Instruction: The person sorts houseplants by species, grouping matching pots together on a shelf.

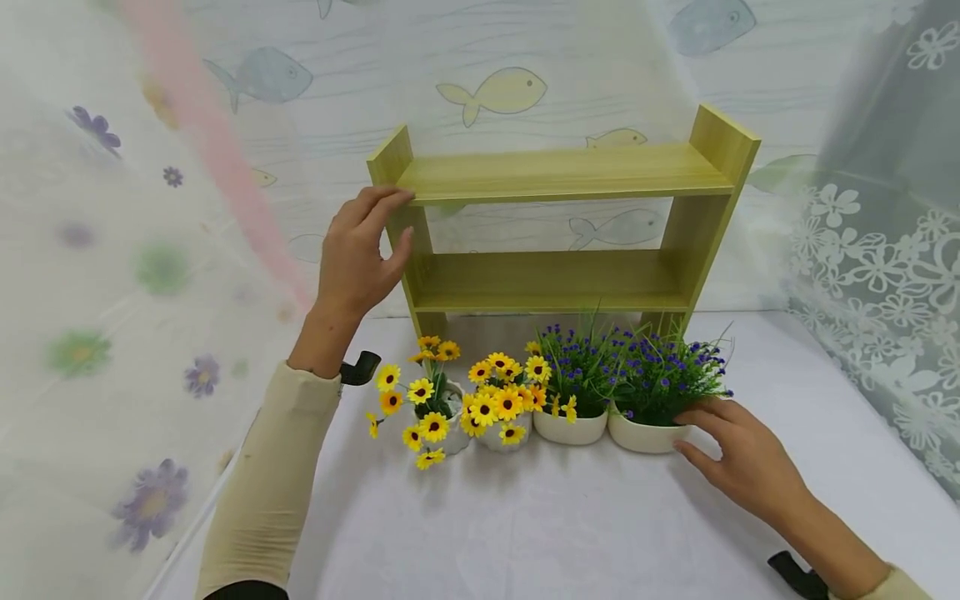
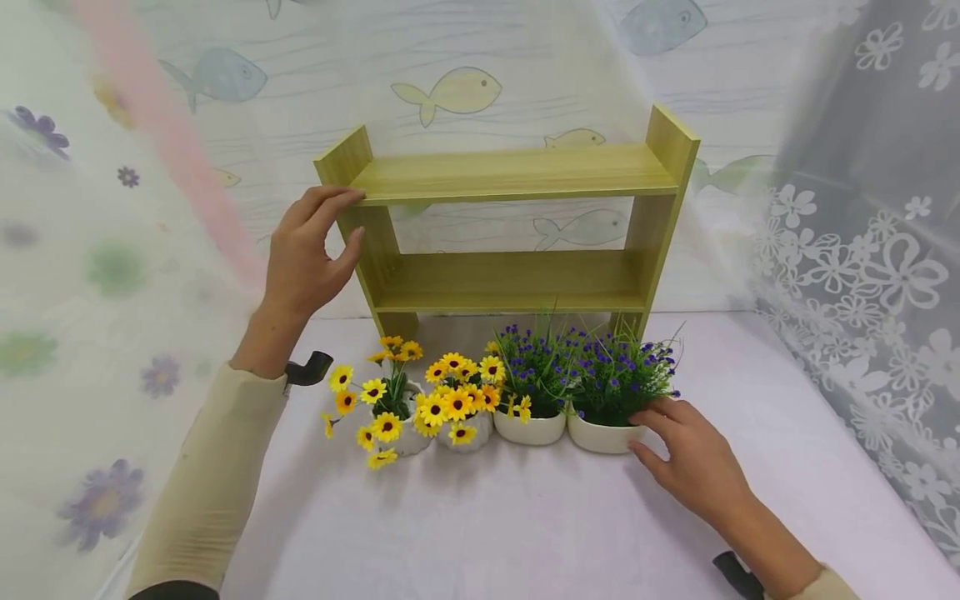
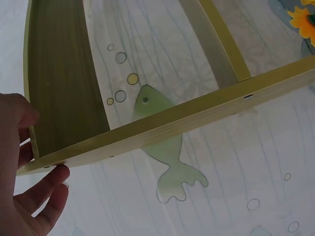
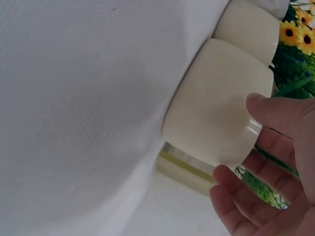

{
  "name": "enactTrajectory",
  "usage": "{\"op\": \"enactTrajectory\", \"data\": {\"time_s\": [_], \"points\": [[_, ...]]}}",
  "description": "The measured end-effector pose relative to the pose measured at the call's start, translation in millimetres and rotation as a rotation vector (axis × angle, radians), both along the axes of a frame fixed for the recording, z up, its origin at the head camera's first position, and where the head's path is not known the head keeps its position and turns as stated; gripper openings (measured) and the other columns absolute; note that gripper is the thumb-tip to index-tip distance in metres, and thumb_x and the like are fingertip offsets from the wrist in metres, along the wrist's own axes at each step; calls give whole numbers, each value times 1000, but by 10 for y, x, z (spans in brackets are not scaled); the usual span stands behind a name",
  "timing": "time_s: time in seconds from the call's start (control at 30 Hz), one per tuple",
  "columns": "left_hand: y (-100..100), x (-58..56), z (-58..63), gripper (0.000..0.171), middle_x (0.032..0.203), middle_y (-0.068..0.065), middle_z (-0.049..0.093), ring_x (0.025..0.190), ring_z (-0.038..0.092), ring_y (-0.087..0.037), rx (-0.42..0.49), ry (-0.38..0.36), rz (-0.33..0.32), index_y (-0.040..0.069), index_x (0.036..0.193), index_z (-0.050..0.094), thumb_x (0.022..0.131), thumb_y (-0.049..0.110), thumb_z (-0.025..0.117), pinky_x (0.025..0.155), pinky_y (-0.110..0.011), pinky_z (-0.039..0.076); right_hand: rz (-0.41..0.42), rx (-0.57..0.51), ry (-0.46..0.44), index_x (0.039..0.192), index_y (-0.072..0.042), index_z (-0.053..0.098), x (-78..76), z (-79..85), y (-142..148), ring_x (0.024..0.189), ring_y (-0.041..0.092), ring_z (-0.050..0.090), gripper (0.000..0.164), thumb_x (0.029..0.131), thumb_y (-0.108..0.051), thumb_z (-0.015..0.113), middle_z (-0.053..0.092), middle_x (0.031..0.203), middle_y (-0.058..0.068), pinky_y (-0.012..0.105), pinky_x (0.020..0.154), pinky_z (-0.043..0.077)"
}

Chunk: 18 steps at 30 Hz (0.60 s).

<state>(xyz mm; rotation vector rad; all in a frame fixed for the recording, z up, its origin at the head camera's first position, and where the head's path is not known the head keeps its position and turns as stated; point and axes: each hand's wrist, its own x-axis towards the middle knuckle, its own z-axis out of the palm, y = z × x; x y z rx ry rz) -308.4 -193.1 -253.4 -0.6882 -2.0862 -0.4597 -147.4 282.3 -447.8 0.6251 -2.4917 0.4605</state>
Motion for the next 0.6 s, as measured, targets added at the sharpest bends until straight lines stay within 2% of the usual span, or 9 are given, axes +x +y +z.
{"op": "enactTrajectory", "data": {"time_s": [0.27, 0.6], "points": [[30, -75, 30, 32, 132, -10, 68, 110, 65, -38, -14, 51, 29, 11, 132, 73, 102, 7, 62, 99, -58, 51, 16, 7, 55, 90, -17, 71, -49, -5, -36, 85, 21, 68, 33, 69, -9, 96, 67, 94, -4, 46, 71, 58], [9, -104, 54, 32, 126, -10, 69, 104, 64, -37, -15, 70, 47, 9, 125, 75, 101, -5, 59, 97, -52, 52, 4, -9, 85, 90, -16, 70, 1, 104, 26, 81, 19, 67, 37, 65, -7, 96, 64, 94, -5, 40, 65, 56]]}}
